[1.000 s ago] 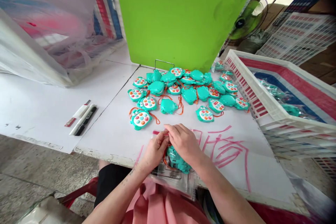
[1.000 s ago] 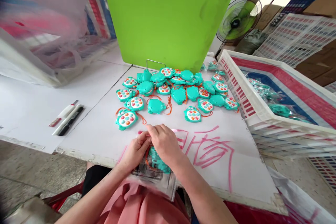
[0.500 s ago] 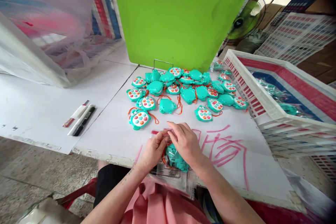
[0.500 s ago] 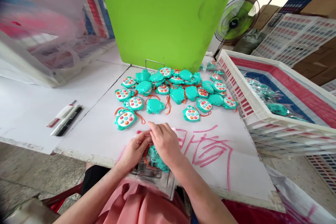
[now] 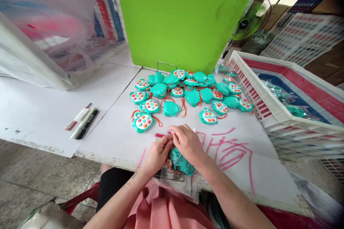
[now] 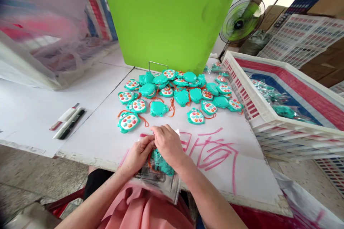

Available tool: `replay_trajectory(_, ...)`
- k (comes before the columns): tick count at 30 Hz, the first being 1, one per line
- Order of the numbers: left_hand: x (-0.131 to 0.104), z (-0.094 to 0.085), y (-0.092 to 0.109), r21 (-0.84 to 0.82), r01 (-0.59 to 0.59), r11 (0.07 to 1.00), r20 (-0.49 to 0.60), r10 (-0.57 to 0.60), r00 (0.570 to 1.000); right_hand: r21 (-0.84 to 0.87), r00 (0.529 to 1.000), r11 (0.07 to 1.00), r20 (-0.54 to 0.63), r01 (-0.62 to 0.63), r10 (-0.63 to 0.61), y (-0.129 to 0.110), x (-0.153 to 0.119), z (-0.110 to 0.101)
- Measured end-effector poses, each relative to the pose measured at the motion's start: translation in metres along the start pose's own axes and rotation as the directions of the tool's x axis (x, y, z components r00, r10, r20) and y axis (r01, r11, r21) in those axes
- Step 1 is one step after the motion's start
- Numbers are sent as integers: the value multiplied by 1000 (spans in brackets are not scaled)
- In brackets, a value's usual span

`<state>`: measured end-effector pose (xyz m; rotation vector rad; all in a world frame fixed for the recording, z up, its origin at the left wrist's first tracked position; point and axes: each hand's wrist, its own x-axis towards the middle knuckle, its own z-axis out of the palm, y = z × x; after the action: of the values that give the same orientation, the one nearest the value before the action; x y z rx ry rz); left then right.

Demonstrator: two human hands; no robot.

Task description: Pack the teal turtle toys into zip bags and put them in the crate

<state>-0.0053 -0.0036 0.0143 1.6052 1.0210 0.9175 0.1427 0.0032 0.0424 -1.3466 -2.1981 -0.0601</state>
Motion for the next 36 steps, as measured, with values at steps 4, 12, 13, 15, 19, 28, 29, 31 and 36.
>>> replay_trajectory(4, -1, 1, -4, -4, 24, 1000, 0, -24, 1000, 123, 981, 988, -160, -91, 110, 31, 2, -2)
replay_trajectory(12, 0, 2, -8, -52, 86, 995, -38, -88, 995, -316, 808, 745, -174, -587, 563, 211, -67, -60)
replay_trajectory(13, 0, 2, -8, -64, 98, 993, -37, -100, 994, -386, 790, 710, -91, -589, 606, 222, -78, -67)
replay_trajectory(15, 0, 2, -6, -85, 117, 990, -18, -118, 993, -519, 784, 668, -8, -533, 621, 227, -95, -77)
replay_trajectory(19, 1, 2, -4, -88, 111, 990, 40, -108, 993, -596, 891, 672, -194, -439, 410, 186, -97, -82)
replay_trajectory(28, -1, 4, -14, -95, 94, 991, -6, -95, 995, 397, 859, 761, 262, -512, 441, 67, -56, -32)
replay_trajectory(29, -1, 4, -14, -99, 93, 991, -8, -94, 996, 454, 839, 706, 324, -544, 438, 61, -55, -28)
replay_trajectory(31, -2, 4, -14, -97, 93, 991, -8, -94, 996, 522, 809, 618, 390, -587, 440, 55, -55, -24)
replay_trajectory(36, 0, 1, -8, -114, 147, 983, 4, -148, 989, 568, 779, 534, 425, -627, 462, 66, -63, -37)
